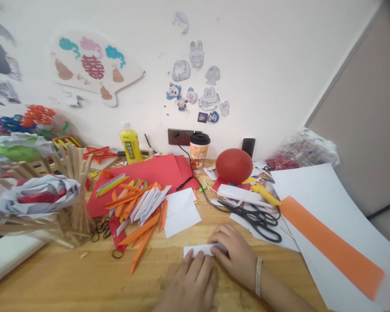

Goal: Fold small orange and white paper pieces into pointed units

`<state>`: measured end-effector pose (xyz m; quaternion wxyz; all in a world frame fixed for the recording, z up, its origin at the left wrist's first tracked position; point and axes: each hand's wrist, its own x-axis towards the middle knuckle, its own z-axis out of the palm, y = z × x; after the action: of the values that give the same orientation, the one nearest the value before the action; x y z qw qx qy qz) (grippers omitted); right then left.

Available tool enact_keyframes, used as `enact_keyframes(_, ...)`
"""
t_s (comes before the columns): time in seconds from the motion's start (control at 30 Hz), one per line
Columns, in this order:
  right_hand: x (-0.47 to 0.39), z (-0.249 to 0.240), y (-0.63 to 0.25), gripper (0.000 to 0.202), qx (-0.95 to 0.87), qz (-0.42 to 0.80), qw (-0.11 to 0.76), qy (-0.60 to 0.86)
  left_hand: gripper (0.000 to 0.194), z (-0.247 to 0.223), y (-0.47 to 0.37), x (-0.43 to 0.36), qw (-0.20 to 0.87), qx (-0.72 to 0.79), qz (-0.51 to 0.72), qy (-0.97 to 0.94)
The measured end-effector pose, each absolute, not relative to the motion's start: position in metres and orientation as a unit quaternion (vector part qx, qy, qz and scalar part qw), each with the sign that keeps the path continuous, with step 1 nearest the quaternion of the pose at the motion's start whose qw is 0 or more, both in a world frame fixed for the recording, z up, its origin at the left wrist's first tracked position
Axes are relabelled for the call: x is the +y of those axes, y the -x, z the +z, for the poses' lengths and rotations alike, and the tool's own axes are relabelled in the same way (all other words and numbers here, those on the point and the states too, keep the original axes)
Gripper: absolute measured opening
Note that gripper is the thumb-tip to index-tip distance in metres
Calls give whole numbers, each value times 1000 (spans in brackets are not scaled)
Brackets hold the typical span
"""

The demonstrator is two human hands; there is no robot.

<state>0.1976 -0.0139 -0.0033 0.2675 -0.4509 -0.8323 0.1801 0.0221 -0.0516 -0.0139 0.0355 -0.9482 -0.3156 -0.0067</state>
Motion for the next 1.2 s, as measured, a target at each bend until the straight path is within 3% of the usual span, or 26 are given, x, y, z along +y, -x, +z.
enact_keyframes(0.37, -11, -8, -195, 7, -832, 168, 253, 464, 52, 2, -21, -53, -30, -326, 8, 945)
enact_keyframes(0.93, -13, -7, -193, 2, -836, 147, 236, 474, 56, -35, -16, -52, -11, -315, -47, 948)
enact_keyframes(1.2, -10, 1, -207, 12, -820, 177, 210, 502, 54, -38, -16, -54, -11, -334, -21, 942)
